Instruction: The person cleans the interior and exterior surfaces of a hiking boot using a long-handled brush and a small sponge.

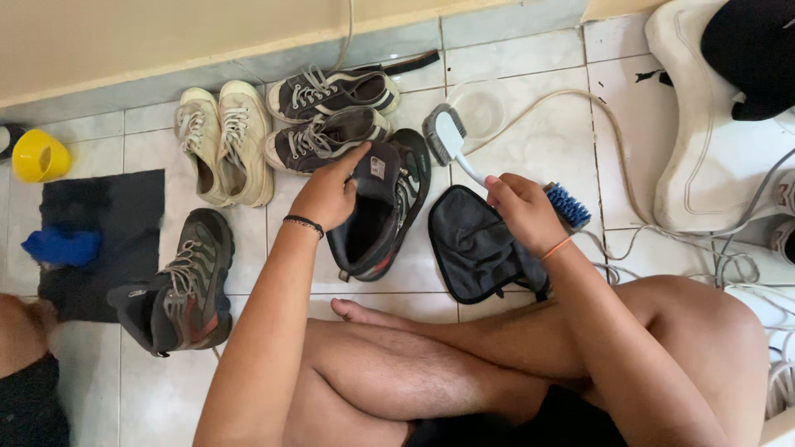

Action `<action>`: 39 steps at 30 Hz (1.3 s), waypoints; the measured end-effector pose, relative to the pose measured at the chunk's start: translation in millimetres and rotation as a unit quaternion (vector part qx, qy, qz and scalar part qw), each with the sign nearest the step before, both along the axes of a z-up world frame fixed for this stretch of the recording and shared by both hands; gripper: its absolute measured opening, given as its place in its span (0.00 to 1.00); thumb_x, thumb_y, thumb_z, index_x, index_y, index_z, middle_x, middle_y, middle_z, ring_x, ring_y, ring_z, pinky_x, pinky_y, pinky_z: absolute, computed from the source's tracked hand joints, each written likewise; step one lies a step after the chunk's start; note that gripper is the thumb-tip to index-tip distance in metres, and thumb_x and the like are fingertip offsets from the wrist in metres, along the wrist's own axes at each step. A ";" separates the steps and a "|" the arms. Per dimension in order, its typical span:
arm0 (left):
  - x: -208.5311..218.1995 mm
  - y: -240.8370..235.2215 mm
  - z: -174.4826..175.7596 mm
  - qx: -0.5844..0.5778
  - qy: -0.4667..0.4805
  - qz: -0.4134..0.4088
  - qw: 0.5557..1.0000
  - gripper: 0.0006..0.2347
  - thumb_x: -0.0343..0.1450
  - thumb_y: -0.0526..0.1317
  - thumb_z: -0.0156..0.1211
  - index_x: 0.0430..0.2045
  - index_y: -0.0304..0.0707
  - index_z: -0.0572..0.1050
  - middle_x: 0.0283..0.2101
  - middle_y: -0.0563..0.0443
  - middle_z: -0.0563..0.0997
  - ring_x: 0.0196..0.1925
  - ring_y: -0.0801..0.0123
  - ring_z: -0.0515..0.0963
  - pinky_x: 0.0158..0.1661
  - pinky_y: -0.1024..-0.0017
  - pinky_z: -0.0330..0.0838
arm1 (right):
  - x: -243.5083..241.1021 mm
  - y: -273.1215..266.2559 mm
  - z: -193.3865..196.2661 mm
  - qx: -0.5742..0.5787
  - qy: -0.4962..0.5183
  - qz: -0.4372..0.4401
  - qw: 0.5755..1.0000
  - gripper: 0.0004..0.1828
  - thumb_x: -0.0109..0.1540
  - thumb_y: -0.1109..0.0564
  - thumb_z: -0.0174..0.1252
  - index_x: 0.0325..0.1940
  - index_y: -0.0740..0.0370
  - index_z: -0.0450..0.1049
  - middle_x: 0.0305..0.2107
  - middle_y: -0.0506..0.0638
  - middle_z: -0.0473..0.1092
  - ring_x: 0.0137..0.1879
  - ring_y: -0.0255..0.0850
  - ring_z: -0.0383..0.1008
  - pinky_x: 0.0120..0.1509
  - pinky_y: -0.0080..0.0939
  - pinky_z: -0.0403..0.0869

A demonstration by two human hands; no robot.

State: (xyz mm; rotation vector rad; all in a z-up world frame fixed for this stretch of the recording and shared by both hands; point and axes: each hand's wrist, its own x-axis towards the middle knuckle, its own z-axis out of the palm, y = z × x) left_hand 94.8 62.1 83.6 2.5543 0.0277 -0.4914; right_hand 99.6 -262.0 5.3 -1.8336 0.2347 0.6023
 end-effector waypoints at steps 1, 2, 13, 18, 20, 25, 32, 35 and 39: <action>-4.8 -1.7 -3.3 -0.002 -0.001 0.003 1.000 0.28 0.72 0.32 0.46 0.70 0.59 0.58 0.56 0.34 0.76 0.58 0.42 0.75 0.57 0.52 0.71 | -1.5 -4.6 3.6 -0.002 -0.001 0.003 1.000 0.24 0.66 0.36 0.52 0.29 0.54 0.77 0.19 0.53 0.68 0.34 0.46 0.71 0.41 0.43 0.68; -10.1 -2.7 -6.7 0.001 0.010 0.018 1.000 0.27 0.72 0.34 0.48 0.70 0.57 0.58 0.52 0.32 0.76 0.57 0.41 0.76 0.57 0.51 0.71 | -3.5 -8.5 7.2 0.042 -0.032 0.010 0.999 0.16 0.63 0.44 0.52 0.28 0.55 0.75 0.16 0.49 0.65 0.30 0.40 0.66 0.37 0.38 0.63; -58.8 -4.9 -14.9 -0.161 0.010 0.191 0.968 0.22 0.73 0.49 0.53 0.64 0.52 0.68 0.46 0.42 0.76 0.54 0.54 0.76 0.55 0.58 0.71 | -43.0 -23.3 104.3 0.177 -0.152 0.035 0.972 0.07 0.63 0.60 0.50 0.41 0.65 0.72 0.14 0.50 0.62 0.25 0.36 0.59 0.32 0.33 0.55; -53.4 6.3 -38.3 -0.168 -0.040 0.204 0.964 0.14 0.72 0.53 0.60 0.41 0.46 0.80 0.40 0.49 0.82 0.46 0.58 0.83 0.46 0.61 0.78 | -86.8 -48.8 105.7 0.211 -0.148 0.073 0.963 0.13 0.66 0.62 0.46 0.52 0.68 0.72 0.10 0.54 0.65 0.16 0.38 0.66 0.24 0.34 0.64; -43.1 0.1 -33.6 -0.110 -0.057 0.199 0.972 0.13 0.72 0.52 0.57 0.27 0.44 0.70 0.28 0.51 0.73 0.35 0.61 0.74 0.38 0.62 0.67 | -110.6 -58.0 112.1 0.200 -0.123 0.065 0.970 0.15 0.67 0.57 0.46 0.53 0.67 0.71 0.13 0.50 0.61 0.18 0.35 0.60 0.24 0.32 0.60; -41.8 -16.7 -36.7 -0.034 -0.047 0.241 0.969 0.19 0.73 0.50 0.51 0.15 0.36 0.64 0.20 0.43 0.74 0.27 0.47 0.71 0.30 0.54 0.60 | -154.6 -83.5 111.4 0.100 -0.028 0.050 0.993 0.19 0.65 0.53 0.50 0.56 0.66 0.72 0.13 0.44 0.53 0.19 0.30 0.52 0.21 0.29 0.53; -63.7 -39.0 1.3 -0.090 -0.027 0.256 0.962 0.13 0.65 0.50 0.58 0.18 0.43 0.69 0.21 0.53 0.76 0.28 0.61 0.75 0.32 0.62 0.66 | -166.8 -88.0 139.2 -0.053 -0.103 0.058 0.992 0.14 0.62 0.59 0.55 0.51 0.64 0.70 0.18 0.46 0.58 0.20 0.32 0.56 0.23 0.30 0.55; -64.9 -37.5 12.7 -0.122 -0.075 0.213 0.966 0.17 0.60 0.52 0.65 0.37 0.51 0.72 0.34 0.58 0.82 0.35 0.66 0.81 0.38 0.66 0.72 | -158.9 -70.8 164.9 -0.280 -0.217 0.132 0.926 0.16 0.60 0.48 0.56 0.51 0.51 0.74 0.12 0.40 0.62 0.21 0.32 0.59 0.28 0.32 0.58; -62.4 -40.3 3.6 -0.151 -0.182 0.055 0.970 0.11 0.66 0.44 0.59 0.39 0.44 0.78 0.42 0.58 0.84 0.44 0.59 0.81 0.41 0.63 0.72 | -157.3 -57.3 170.0 -0.247 -0.231 0.164 0.927 0.22 0.59 0.51 0.59 0.57 0.55 0.72 0.40 0.49 0.80 0.46 0.39 0.80 0.54 0.35 0.71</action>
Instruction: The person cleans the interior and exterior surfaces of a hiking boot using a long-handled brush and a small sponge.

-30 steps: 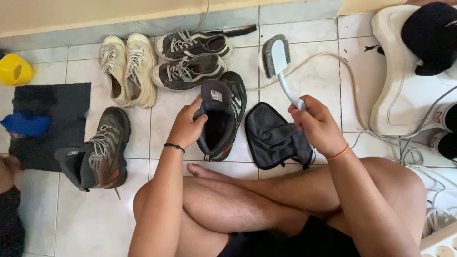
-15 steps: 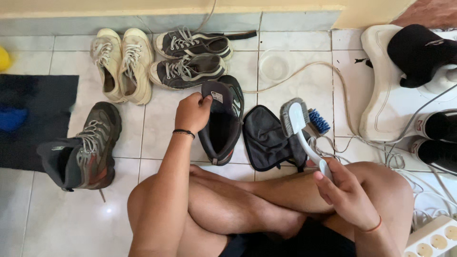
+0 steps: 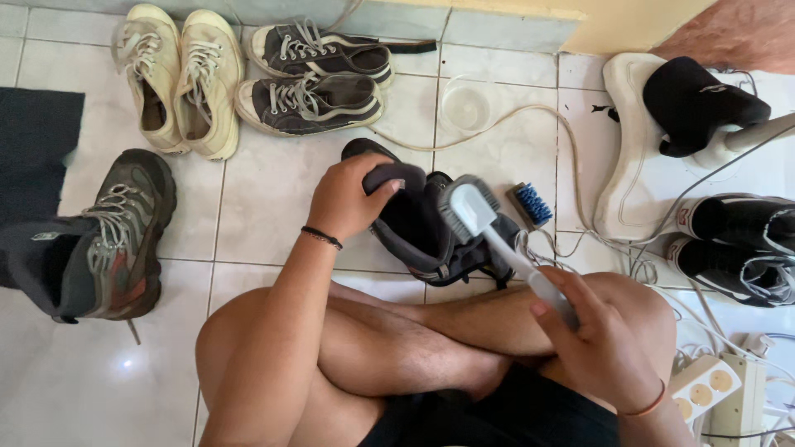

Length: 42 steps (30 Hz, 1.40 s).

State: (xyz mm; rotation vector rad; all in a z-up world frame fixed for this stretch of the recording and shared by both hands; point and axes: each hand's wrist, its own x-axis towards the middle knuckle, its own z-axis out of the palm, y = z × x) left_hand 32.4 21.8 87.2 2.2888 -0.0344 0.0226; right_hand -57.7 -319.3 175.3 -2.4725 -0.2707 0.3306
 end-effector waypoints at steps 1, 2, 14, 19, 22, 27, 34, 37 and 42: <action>-1.2 0.0 -1.8 -0.001 -0.001 -0.002 1.000 0.11 0.66 0.44 0.59 0.39 0.44 0.78 0.42 0.58 0.84 0.44 0.59 0.81 0.41 0.63 0.72 | 0.4 7.3 1.7 -0.001 -0.001 -0.002 1.000 0.22 0.59 0.51 0.59 0.57 0.55 0.72 0.40 0.49 0.80 0.46 0.39 0.80 0.54 0.35 0.71; -1.6 -1.1 -3.3 0.002 -0.028 0.007 1.000 0.08 0.67 0.42 0.59 0.35 0.43 0.77 0.38 0.56 0.83 0.41 0.58 0.80 0.39 0.63 0.71 | 0.4 13.9 3.7 -0.021 0.066 0.025 0.997 0.26 0.60 0.51 0.54 0.64 0.48 0.65 0.44 0.46 0.79 0.39 0.42 0.80 0.48 0.38 0.73; -13.1 -10.9 -14.1 0.025 -0.095 0.010 0.995 0.08 0.62 0.42 0.69 0.32 0.47 0.79 0.27 0.55 0.78 0.34 0.61 0.82 0.33 0.67 0.78 | 32.5 122.0 -86.6 -0.303 0.056 0.134 0.942 0.36 0.52 0.36 0.55 0.63 0.46 0.64 0.32 0.55 0.72 0.34 0.58 0.80 0.36 0.56 0.77; -16.9 -12.9 -9.6 -0.035 0.013 0.008 0.999 0.08 0.60 0.39 0.68 0.29 0.44 0.79 0.25 0.51 0.79 0.32 0.58 0.82 0.33 0.66 0.78 | 60.0 157.3 -127.4 -0.288 0.081 0.128 0.946 0.23 0.59 0.53 0.49 0.59 0.52 0.60 0.35 0.57 0.72 0.37 0.61 0.80 0.37 0.57 0.77; -12.3 -12.4 -23.2 -0.090 0.041 0.011 0.995 0.09 0.60 0.39 0.67 0.30 0.40 0.79 0.25 0.45 0.79 0.32 0.54 0.82 0.31 0.62 0.77 | 72.5 181.2 -129.9 -0.288 0.075 0.147 0.943 0.26 0.60 0.55 0.47 0.64 0.52 0.61 0.38 0.56 0.72 0.38 0.59 0.80 0.36 0.59 0.77; -5.4 1.8 -50.8 -0.264 0.081 0.045 0.960 0.09 0.70 0.44 0.53 0.31 0.44 0.80 0.26 0.49 0.81 0.31 0.71 0.78 0.32 0.72 0.76 | 81.8 180.6 -109.3 -0.238 0.072 0.140 0.958 0.25 0.61 0.59 0.48 0.63 0.53 0.68 0.33 0.58 0.76 0.38 0.58 0.81 0.37 0.56 0.79; 9.6 29.3 -102.5 0.104 0.145 0.207 0.962 0.31 0.69 0.58 0.54 0.64 0.42 0.62 0.63 0.33 0.61 0.68 0.38 0.58 0.58 0.37 0.65 | 52.1 142.7 -80.2 -0.293 0.076 0.172 0.937 0.22 0.62 0.59 0.45 0.58 0.48 0.73 0.30 0.56 0.77 0.39 0.55 0.81 0.36 0.53 0.79; 7.5 42.8 -124.8 0.003 0.290 0.235 0.928 0.45 0.61 0.72 0.58 0.63 0.34 0.60 0.59 0.30 0.66 0.63 0.39 0.68 0.58 0.47 0.67 | 43.6 121.6 -74.2 -0.278 0.056 0.145 0.948 0.16 0.65 0.52 0.45 0.53 0.46 0.75 0.26 0.56 0.76 0.35 0.56 0.81 0.35 0.54 0.79; 11.5 28.8 -107.7 -0.188 0.269 0.327 0.886 0.45 0.50 0.62 0.81 0.53 0.25 0.71 0.49 0.30 0.76 0.49 0.43 0.80 0.38 0.56 0.81 | 39.4 112.4 -76.9 -0.202 0.011 0.099 0.974 0.11 0.65 0.47 0.47 0.42 0.47 0.74 0.24 0.60 0.74 0.34 0.62 0.79 0.36 0.58 0.78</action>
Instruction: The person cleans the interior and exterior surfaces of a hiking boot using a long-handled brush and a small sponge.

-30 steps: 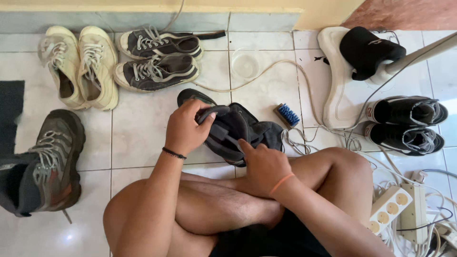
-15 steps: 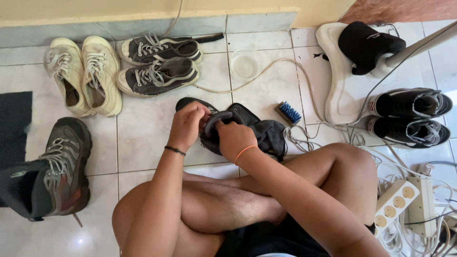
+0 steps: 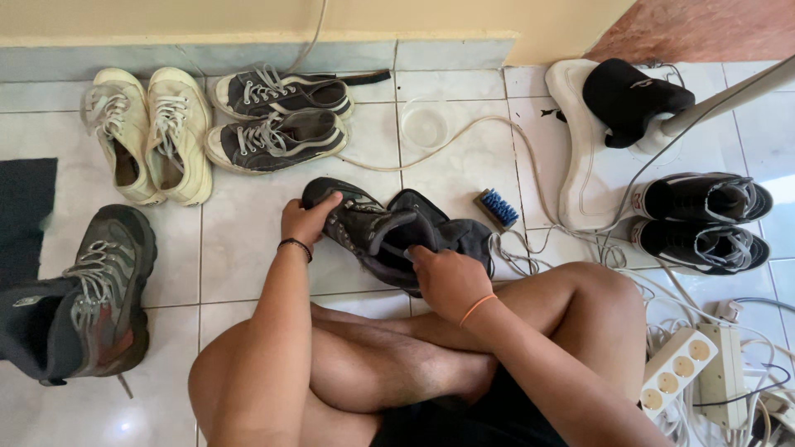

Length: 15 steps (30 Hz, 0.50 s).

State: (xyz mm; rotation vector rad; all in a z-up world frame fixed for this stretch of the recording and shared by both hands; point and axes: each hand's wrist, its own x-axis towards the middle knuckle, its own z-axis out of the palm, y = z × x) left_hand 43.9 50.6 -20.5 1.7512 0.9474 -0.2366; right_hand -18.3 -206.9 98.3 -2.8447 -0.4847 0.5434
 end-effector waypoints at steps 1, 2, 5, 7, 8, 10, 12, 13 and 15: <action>1.2 4.2 -1.5 0.001 0.002 -0.002 1.000 0.45 0.50 0.62 0.81 0.53 0.25 0.71 0.49 0.30 0.76 0.49 0.43 0.80 0.38 0.56 0.81 | 0.7 -1.6 3.6 0.001 0.002 -0.002 1.000 0.11 0.65 0.47 0.47 0.42 0.47 0.74 0.24 0.60 0.74 0.34 0.62 0.79 0.36 0.58 0.78; 4.2 7.5 -2.9 0.038 -0.062 0.022 0.997 0.38 0.51 0.60 0.81 0.46 0.32 0.74 0.44 0.35 0.78 0.47 0.47 0.81 0.38 0.58 0.79 | 2.8 -4.0 7.4 0.082 0.023 -0.027 0.996 0.11 0.65 0.49 0.48 0.46 0.50 0.74 0.26 0.65 0.74 0.37 0.67 0.78 0.38 0.64 0.77; 10.8 11.2 19.3 0.092 -0.199 0.058 0.974 0.28 0.55 0.53 0.81 0.43 0.41 0.75 0.41 0.41 0.79 0.48 0.53 0.80 0.44 0.61 0.74 | 3.9 -8.4 -20.1 0.187 0.012 -0.044 0.981 0.14 0.63 0.50 0.52 0.52 0.48 0.72 0.29 0.64 0.74 0.37 0.68 0.77 0.37 0.66 0.76; 8.5 8.1 51.4 0.110 -0.273 0.069 0.953 0.27 0.57 0.47 0.81 0.47 0.43 0.73 0.44 0.42 0.78 0.51 0.55 0.78 0.49 0.60 0.71 | 3.9 -10.4 -47.0 0.213 -0.021 -0.036 0.976 0.16 0.62 0.49 0.54 0.54 0.44 0.70 0.30 0.58 0.75 0.34 0.63 0.78 0.35 0.62 0.77; 3.5 4.1 71.1 0.137 -0.296 0.053 0.944 0.25 0.58 0.46 0.79 0.46 0.42 0.73 0.42 0.40 0.78 0.48 0.53 0.79 0.47 0.60 0.72 | 3.0 -11.5 -58.4 0.204 -0.048 -0.020 0.978 0.15 0.62 0.48 0.54 0.53 0.43 0.71 0.30 0.55 0.74 0.33 0.61 0.78 0.34 0.60 0.77; -1.3 5.9 89.8 0.164 -0.314 0.036 0.934 0.24 0.60 0.45 0.78 0.45 0.40 0.72 0.39 0.38 0.78 0.46 0.51 0.80 0.44 0.60 0.72 | 0.8 -14.9 -59.0 0.196 -0.072 -0.005 0.978 0.14 0.62 0.47 0.53 0.53 0.42 0.71 0.30 0.52 0.73 0.32 0.59 0.78 0.33 0.58 0.76; 0.1 17.4 88.1 0.209 -0.331 0.030 0.920 0.26 0.59 0.44 0.78 0.50 0.46 0.73 0.42 0.37 0.78 0.46 0.46 0.81 0.43 0.57 0.74 | 0.2 -20.1 -36.8 0.158 -0.143 0.050 0.976 0.17 0.61 0.51 0.52 0.54 0.39 0.73 0.27 0.51 0.70 0.27 0.57 0.76 0.31 0.57 0.76; 0.6 22.2 85.5 0.209 -0.328 0.030 0.921 0.26 0.59 0.44 0.78 0.50 0.46 0.73 0.42 0.37 0.78 0.46 0.46 0.81 0.43 0.57 0.74 | -4.4 -25.5 -27.3 0.158 -0.140 0.050 0.976 0.17 0.61 0.51 0.52 0.54 0.39 0.73 0.27 0.51 0.70 0.27 0.57 0.76 0.31 0.57 0.76; 3.2 31.2 81.3 0.235 -0.313 0.036 0.920 0.25 0.60 0.46 0.78 0.49 0.48 0.74 0.41 0.37 0.79 0.46 0.45 0.81 0.42 0.55 0.73 | -10.4 -37.1 -7.3 0.148 -0.136 0.069 0.977 0.21 0.62 0.54 0.52 0.59 0.43 0.74 0.22 0.53 0.68 0.24 0.57 0.75 0.29 0.56 0.75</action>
